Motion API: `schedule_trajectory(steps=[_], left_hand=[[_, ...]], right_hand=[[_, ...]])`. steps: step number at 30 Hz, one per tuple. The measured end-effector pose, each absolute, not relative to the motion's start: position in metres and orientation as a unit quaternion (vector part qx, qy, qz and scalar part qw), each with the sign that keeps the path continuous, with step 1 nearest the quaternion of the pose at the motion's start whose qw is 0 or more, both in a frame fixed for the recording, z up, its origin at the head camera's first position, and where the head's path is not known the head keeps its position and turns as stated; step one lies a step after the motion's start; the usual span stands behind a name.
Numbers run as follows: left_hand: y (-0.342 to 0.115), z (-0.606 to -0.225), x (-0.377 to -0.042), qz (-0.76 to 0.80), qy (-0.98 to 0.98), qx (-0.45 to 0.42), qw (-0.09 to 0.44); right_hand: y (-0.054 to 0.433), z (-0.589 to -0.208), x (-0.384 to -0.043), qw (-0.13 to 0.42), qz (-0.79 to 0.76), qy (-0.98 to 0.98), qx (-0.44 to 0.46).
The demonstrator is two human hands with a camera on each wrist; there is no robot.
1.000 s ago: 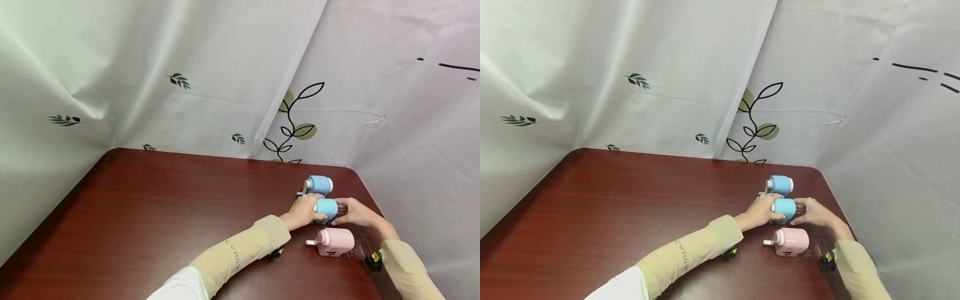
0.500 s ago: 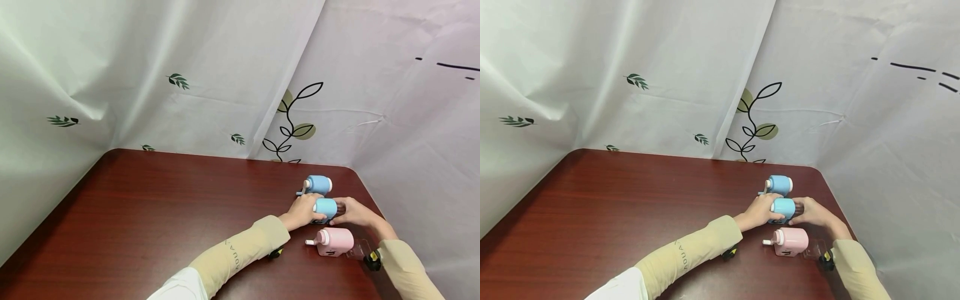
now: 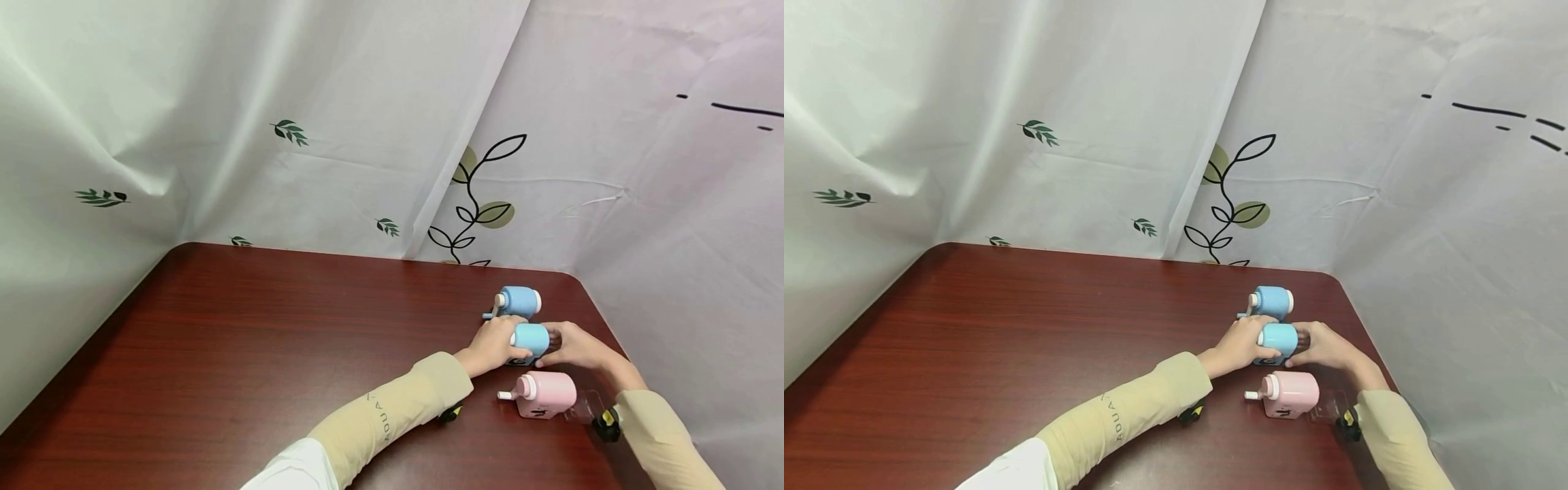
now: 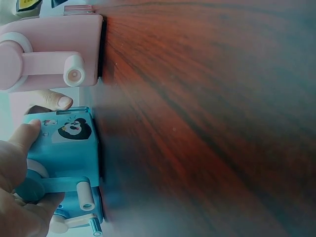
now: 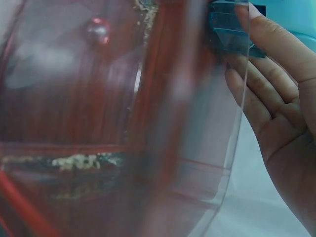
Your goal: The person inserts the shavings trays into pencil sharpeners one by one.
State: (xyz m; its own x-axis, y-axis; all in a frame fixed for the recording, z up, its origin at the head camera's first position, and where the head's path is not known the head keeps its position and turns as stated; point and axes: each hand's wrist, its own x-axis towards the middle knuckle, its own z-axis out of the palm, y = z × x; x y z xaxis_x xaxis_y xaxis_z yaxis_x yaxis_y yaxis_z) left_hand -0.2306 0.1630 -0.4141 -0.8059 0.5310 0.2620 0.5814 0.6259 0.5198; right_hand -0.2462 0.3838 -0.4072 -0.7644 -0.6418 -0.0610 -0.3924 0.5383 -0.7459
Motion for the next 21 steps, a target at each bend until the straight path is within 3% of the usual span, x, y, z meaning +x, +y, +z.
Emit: schedule_trajectory(steps=[21], left_hand=[[0.1628,-0.4156,-0.2299,-0.303,-0.902,-0.306,0.047]], right_hand=[[0.3766,-0.4035,-0.2429,0.131,-0.322,0.891,-0.293]])
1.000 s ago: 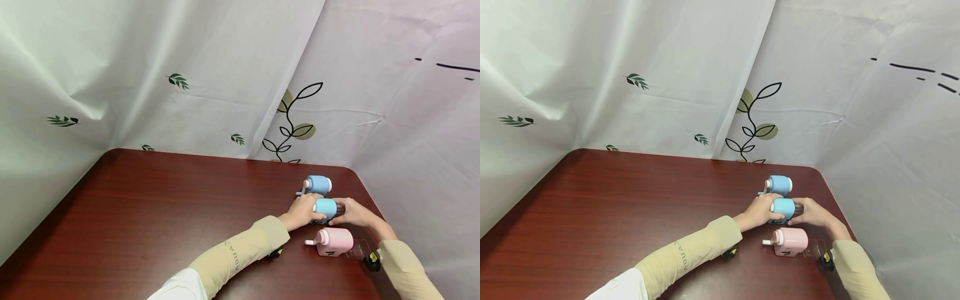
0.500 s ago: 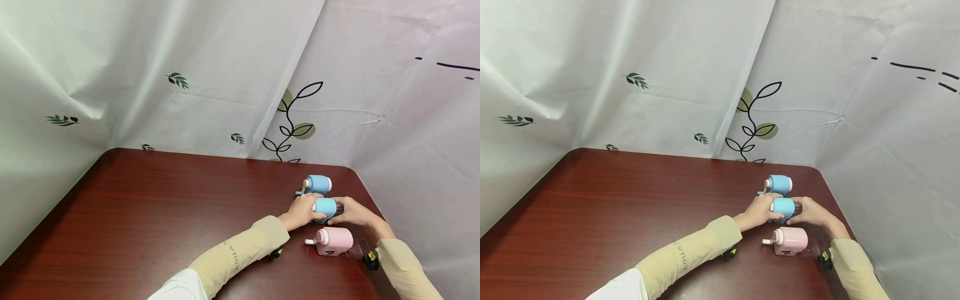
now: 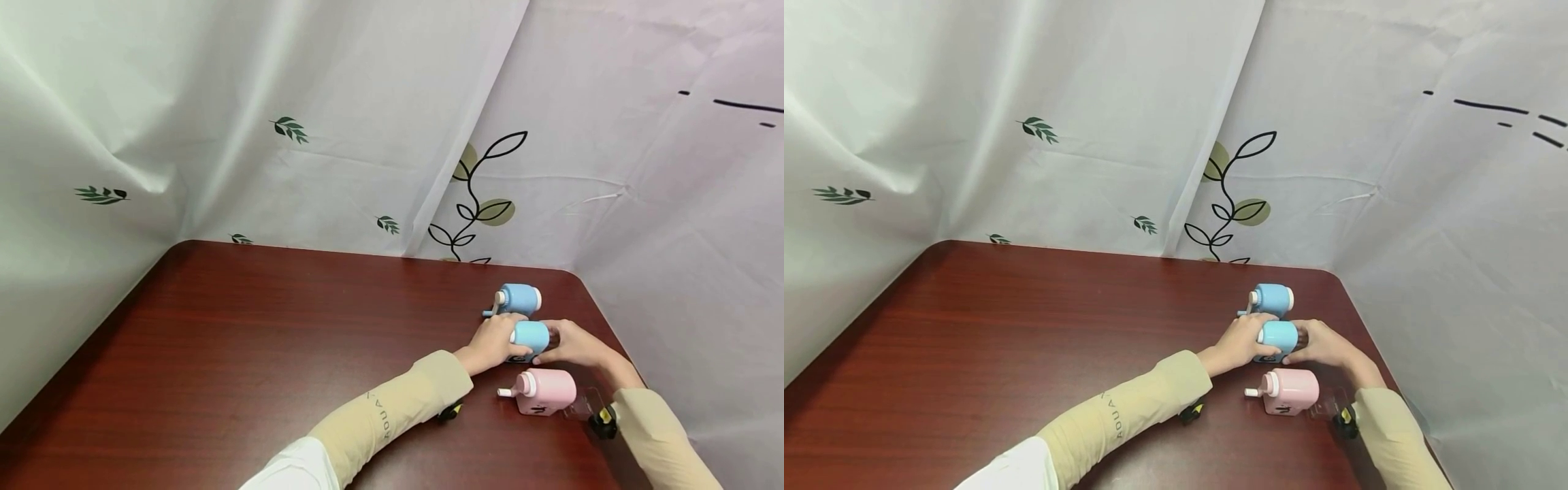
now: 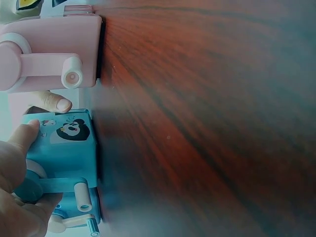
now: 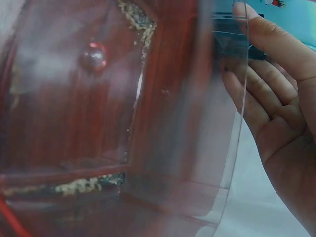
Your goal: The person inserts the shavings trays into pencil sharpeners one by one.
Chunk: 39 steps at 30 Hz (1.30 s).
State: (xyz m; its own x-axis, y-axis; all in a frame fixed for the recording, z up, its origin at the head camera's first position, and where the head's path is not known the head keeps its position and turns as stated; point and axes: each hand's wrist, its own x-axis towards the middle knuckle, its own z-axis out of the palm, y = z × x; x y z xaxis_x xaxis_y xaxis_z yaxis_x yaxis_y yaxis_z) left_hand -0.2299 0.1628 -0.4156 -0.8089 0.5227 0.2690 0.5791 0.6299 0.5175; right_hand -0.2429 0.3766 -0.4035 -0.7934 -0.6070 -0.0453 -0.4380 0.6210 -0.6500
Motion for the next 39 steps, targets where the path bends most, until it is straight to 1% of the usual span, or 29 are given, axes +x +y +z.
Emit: schedule_trajectory(steps=[6,19,31,39], left_hand=[[0.1636,-0.4168,-0.2311,-0.306,-0.901,-0.305,0.043],[0.1633,-0.4154,-0.2327,-0.307,-0.901,-0.304,0.039],[0.1630,-0.4166,-0.2335,-0.305,-0.899,-0.311,0.042],[0.1601,-0.4127,-0.2363,-0.280,-0.911,-0.302,0.029]], right_hand=[[0.3766,-0.4044,-0.2433,0.134,-0.326,0.887,-0.298],[0.3717,-0.4013,-0.2451,0.108,-0.286,0.906,-0.292],[0.3738,-0.4052,-0.2422,0.101,-0.281,0.908,-0.295],[0.3749,-0.4053,-0.2386,0.097,-0.278,0.913,-0.281]])
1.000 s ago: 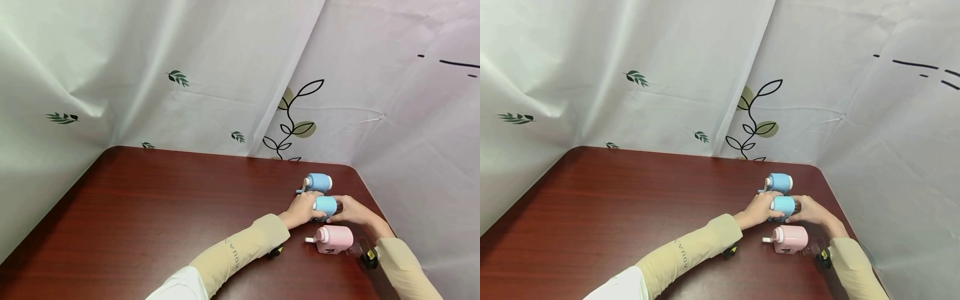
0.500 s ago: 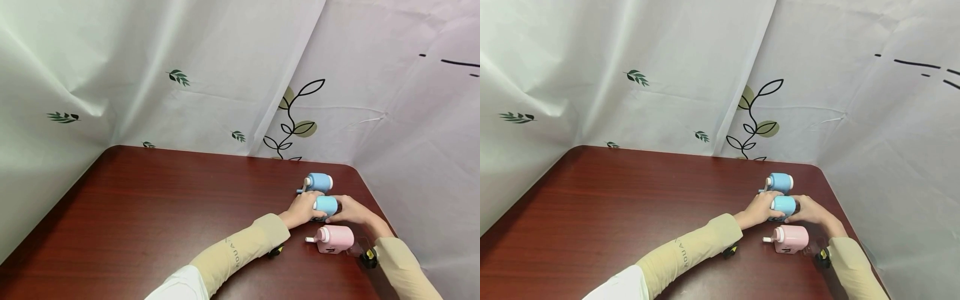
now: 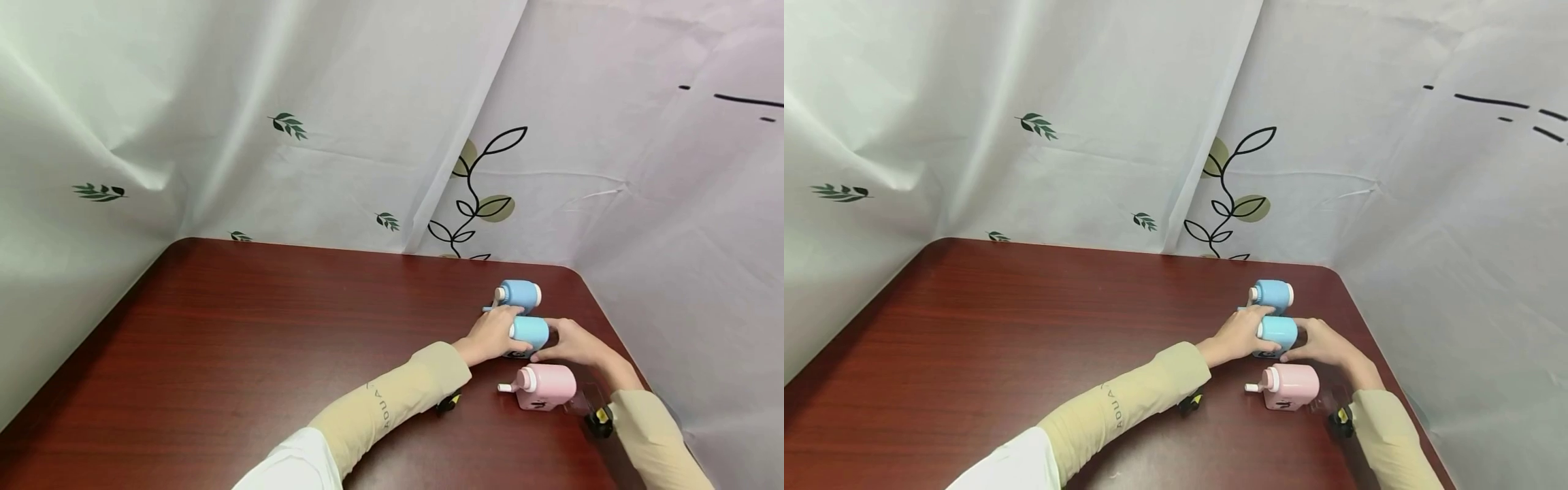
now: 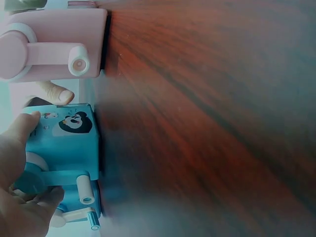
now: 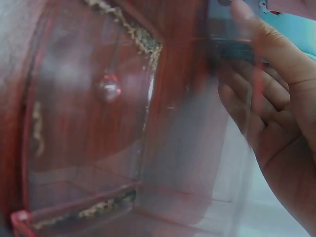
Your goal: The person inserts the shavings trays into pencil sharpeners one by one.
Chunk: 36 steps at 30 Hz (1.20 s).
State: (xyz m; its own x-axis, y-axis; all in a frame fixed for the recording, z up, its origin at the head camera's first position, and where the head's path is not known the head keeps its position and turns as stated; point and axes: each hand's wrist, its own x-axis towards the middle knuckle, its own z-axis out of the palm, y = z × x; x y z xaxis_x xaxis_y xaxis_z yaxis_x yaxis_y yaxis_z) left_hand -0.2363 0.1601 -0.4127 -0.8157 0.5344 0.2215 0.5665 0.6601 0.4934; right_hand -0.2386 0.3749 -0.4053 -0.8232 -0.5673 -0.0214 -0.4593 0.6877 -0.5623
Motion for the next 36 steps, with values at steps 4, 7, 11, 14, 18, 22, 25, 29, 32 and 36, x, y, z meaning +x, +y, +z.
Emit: schedule_trajectory(steps=[4,7,11,14,18,22,25,29,32,36], left_hand=[[0.158,-0.410,-0.236,-0.286,-0.911,-0.294,0.033],[0.157,-0.407,-0.233,-0.297,-0.908,-0.293,0.041],[0.157,-0.404,-0.227,-0.313,-0.903,-0.288,0.063],[0.158,-0.399,-0.221,-0.321,-0.901,-0.283,0.079],[0.158,-0.390,-0.211,-0.326,-0.898,-0.282,0.086],[0.157,-0.381,-0.198,-0.329,-0.896,-0.288,0.082],[0.157,-0.376,-0.188,-0.329,-0.897,-0.287,0.068],[0.157,-0.373,-0.179,-0.327,-0.899,-0.286,0.059],[0.155,-0.374,-0.174,-0.328,-0.897,-0.290,0.058],[0.152,-0.375,-0.168,-0.334,-0.896,-0.288,0.052]], right_hand=[[0.376,-0.404,-0.238,0.096,-0.280,0.916,-0.270],[0.379,-0.402,-0.236,0.105,-0.293,0.914,-0.262],[0.383,-0.398,-0.232,0.109,-0.317,0.907,-0.254],[0.386,-0.395,-0.229,0.105,-0.328,0.906,-0.246],[0.391,-0.392,-0.225,0.095,-0.323,0.911,-0.238],[0.395,-0.393,-0.221,0.085,-0.337,0.905,-0.245],[0.398,-0.392,-0.216,0.078,-0.344,0.902,-0.249],[0.405,-0.389,-0.209,0.070,-0.344,0.904,-0.243],[0.411,-0.386,-0.204,0.060,-0.345,0.909,-0.225],[0.415,-0.384,-0.198,0.047,-0.340,0.917,-0.204]])
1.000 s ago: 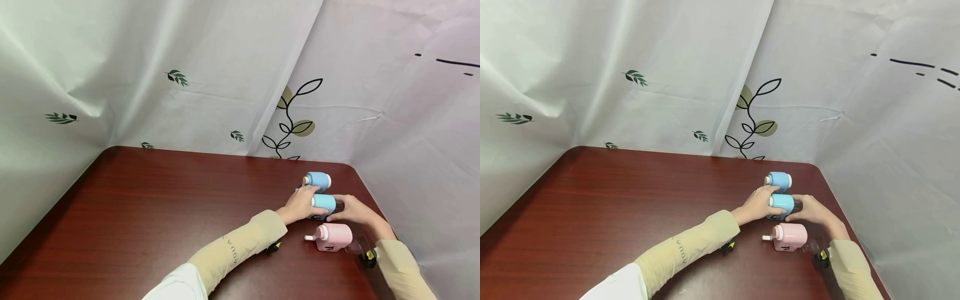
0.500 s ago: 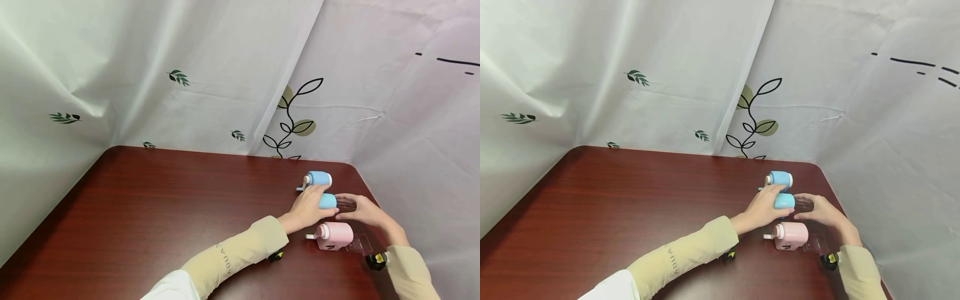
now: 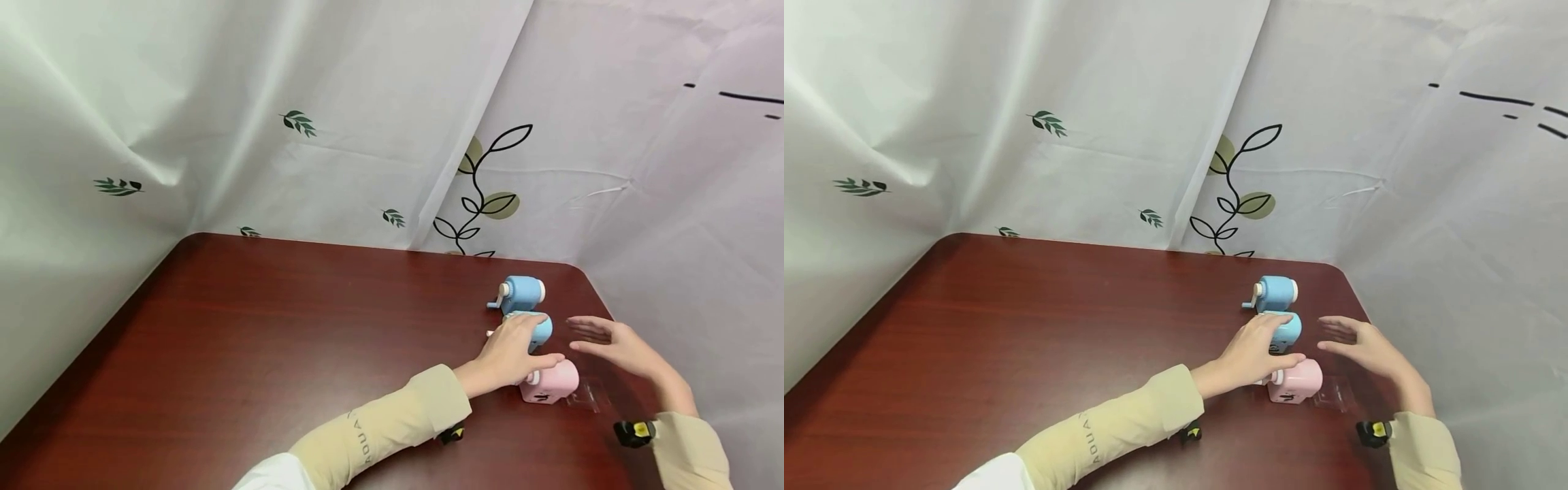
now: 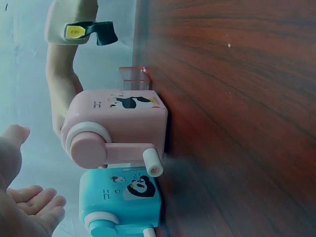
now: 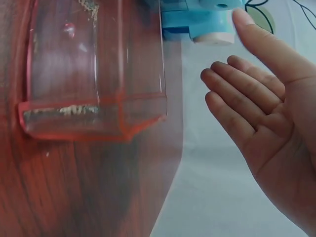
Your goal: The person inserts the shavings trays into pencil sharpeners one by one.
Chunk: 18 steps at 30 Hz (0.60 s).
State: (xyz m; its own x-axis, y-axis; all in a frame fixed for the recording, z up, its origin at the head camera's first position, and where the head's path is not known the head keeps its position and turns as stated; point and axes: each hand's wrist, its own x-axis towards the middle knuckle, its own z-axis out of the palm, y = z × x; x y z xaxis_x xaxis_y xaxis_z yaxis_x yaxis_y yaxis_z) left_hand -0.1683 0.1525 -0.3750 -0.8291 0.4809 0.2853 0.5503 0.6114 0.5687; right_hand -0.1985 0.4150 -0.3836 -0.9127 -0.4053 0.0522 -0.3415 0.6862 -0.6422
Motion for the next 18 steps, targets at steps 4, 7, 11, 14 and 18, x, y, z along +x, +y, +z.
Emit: schedule_trajectory(steps=[4,7,11,14,18], left_hand=[[0.150,-0.375,-0.165,-0.340,-0.897,-0.278,0.046],[0.148,-0.375,-0.163,-0.339,-0.899,-0.274,0.042],[0.145,-0.378,-0.159,-0.333,-0.904,-0.265,0.041],[0.145,-0.381,-0.156,-0.331,-0.905,-0.262,0.041],[0.145,-0.385,-0.153,-0.320,-0.906,-0.272,0.049]], right_hand=[[0.418,-0.382,-0.193,0.034,-0.337,0.921,-0.194],[0.419,-0.382,-0.189,0.027,-0.342,0.921,-0.184],[0.420,-0.381,-0.184,0.031,-0.351,0.919,-0.179],[0.421,-0.381,-0.179,0.034,-0.355,0.918,-0.173],[0.423,-0.382,-0.172,0.030,-0.350,0.921,-0.169]])
